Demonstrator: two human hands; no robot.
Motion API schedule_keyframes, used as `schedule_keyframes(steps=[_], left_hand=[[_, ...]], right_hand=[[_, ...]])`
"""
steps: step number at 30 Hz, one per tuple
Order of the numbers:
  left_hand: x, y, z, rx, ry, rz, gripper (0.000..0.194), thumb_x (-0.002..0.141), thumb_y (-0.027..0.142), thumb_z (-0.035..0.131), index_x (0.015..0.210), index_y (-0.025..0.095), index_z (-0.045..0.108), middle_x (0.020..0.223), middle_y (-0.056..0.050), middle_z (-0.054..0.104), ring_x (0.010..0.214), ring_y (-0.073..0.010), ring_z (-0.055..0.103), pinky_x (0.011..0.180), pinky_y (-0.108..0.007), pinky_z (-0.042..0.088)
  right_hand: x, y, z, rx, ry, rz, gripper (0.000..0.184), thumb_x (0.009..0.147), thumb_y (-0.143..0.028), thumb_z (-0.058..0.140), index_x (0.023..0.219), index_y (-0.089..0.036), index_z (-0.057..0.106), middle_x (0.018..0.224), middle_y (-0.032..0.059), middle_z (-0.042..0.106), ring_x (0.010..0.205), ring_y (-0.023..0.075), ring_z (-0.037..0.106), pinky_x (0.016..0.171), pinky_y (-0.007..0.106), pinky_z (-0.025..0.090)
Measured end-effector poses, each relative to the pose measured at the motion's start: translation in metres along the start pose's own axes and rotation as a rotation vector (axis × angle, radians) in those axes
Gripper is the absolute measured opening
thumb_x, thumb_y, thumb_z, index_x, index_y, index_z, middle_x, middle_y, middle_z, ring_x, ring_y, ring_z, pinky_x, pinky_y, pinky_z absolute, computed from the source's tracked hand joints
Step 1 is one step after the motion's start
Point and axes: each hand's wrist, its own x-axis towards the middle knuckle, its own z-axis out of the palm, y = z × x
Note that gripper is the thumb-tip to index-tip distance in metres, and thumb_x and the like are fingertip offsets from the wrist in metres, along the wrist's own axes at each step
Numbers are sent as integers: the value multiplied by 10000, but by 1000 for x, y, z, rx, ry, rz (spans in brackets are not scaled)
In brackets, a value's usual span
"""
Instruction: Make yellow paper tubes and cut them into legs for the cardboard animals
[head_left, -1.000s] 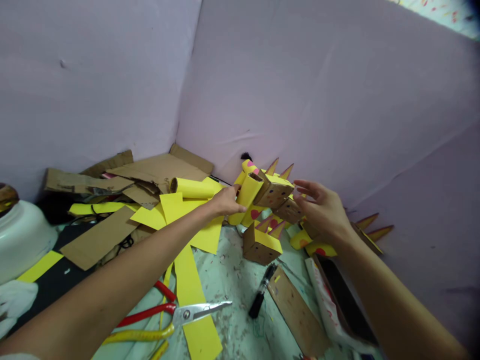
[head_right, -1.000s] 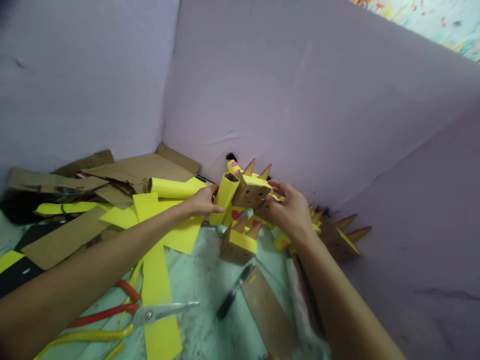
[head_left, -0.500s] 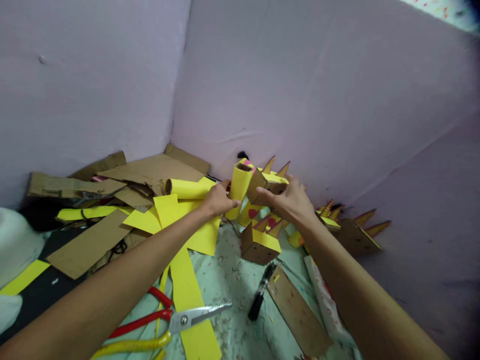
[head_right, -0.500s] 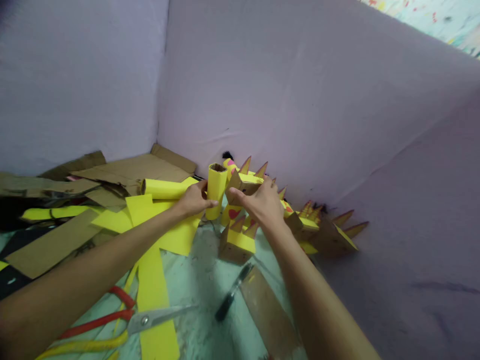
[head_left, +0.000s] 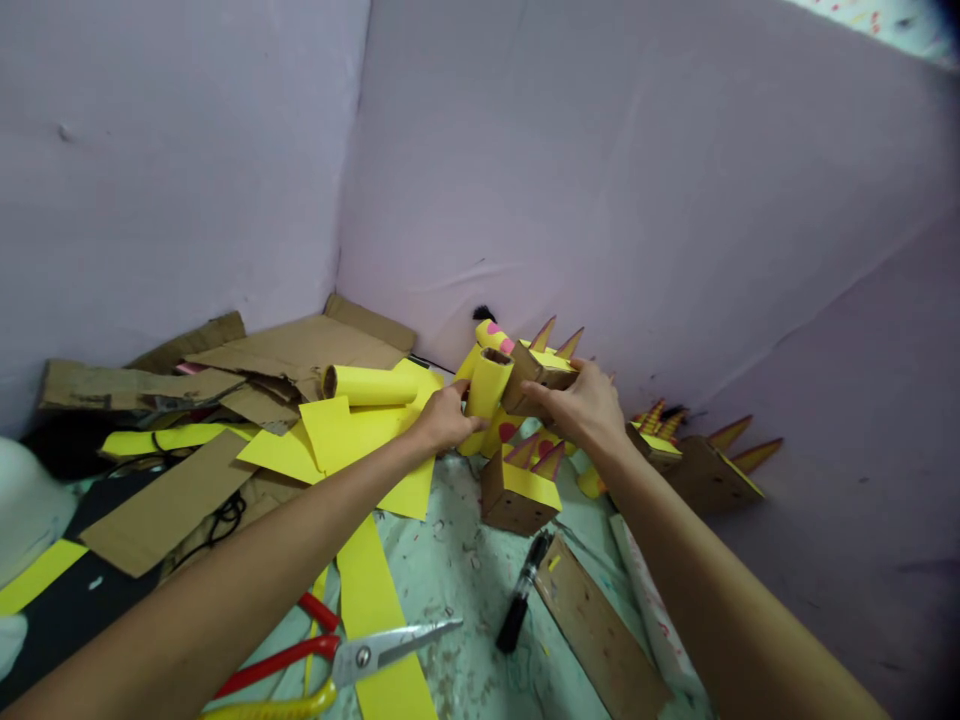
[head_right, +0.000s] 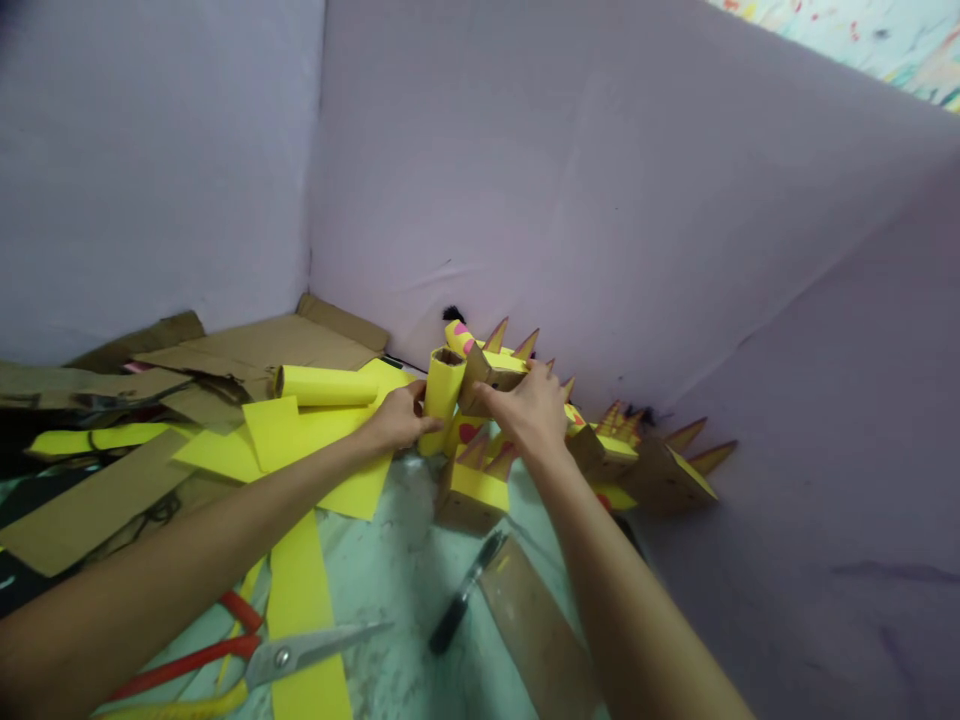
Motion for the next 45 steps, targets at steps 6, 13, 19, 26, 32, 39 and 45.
schedule_keyframes(steps=[6,13,19,26,32,39,45], left_hand=[[-6,-10,3,20,-49,-29,312,864,317,562,1127,149,544,1051,-67,610,870,-177,613,751,-377,530],[-2,-15,5,24,-48,-23,333,862,321,564,1148,154,533,1065,-71,607,884,-184,611,759,-383,528],[-2,-14,5,35,-53,-32,335,858,321,570,1144,152,528,1005,-58,617,811,-163,614,713,-356,532],[0,-10,2,37,-53,-19,420,730,248,679,1108,138,534,944,-56,656,739,-162,619,671,-317,520],[0,-7,3,36,-35,-28,474,661,268,677,1098,137,547,972,-78,680,742,-197,633,638,-290,507],[0,-6,1,28,-33,-27,492,652,296,680,1097,125,556,1020,-96,676,779,-204,640,687,-295,512],[0,-7,1,2,-31,-29,494,635,273,679,1092,131,559,979,-90,686,736,-203,638,658,-306,517]], right_hand=[[-4,-9,-8,-54,-61,61,762,658,-553,615,1226,-59,493,1191,254,545,1156,421,466,905,493,410],[-4,-9,-12,-73,-80,23,709,654,-538,626,1145,-36,534,1170,270,543,1140,425,466,915,494,397],[-2,-10,-10,-63,-72,35,722,647,-504,637,1156,-8,511,1174,281,533,1140,421,465,900,482,409],[-1,-10,-8,-30,-66,50,733,625,-480,653,1173,-20,496,1221,268,500,1172,404,437,915,473,404],[-1,-11,-7,-16,-56,58,701,623,-415,670,1169,-17,483,1203,256,504,1166,394,438,929,483,386],[-1,-11,-5,-2,-53,52,659,628,-411,663,1140,-29,501,1198,242,500,1178,400,418,925,481,388],[-2,-13,-8,-7,-76,37,693,657,-410,634,1177,16,464,1224,279,481,1194,402,407,931,462,378]])
